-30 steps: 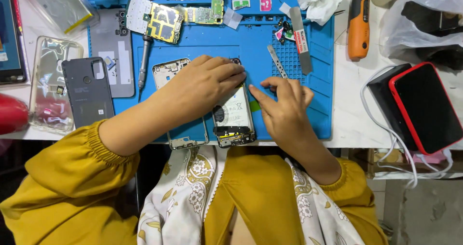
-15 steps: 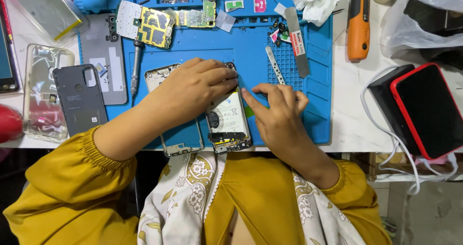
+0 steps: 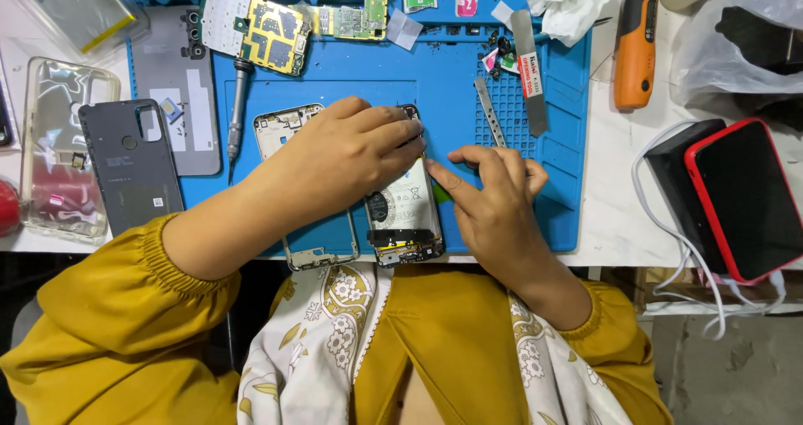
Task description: Repairing a mobile phone by manipulating internal components and connectors on a workbench
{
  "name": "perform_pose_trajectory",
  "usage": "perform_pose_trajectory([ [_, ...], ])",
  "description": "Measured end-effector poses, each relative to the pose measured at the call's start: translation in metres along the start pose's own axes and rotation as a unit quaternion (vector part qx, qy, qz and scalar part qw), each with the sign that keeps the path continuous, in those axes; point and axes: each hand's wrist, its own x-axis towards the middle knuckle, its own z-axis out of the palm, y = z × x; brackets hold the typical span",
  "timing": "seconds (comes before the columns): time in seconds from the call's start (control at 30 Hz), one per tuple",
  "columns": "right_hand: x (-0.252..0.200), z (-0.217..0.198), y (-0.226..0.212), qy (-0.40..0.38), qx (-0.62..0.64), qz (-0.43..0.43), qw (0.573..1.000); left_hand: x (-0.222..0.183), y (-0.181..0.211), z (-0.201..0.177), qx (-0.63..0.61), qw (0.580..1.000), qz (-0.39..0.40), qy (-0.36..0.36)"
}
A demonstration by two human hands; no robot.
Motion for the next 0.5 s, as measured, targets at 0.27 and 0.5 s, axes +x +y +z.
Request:
perform_pose_trajectory([
  [0.27, 0.0037, -0.0053, -0.0032, 0.009, 0.007, 0.010, 1.000, 0.0004, -0.0025, -0.0063, -0.031, 0.999, -0.004, -0.008],
  [0.5, 0.0071, -0.0083, -0.0069, 0.003, 0.022, 0.018, 1.000, -0.0013, 0.0017, -0.0089, 0.003, 1.000, -0.002, -0.014],
])
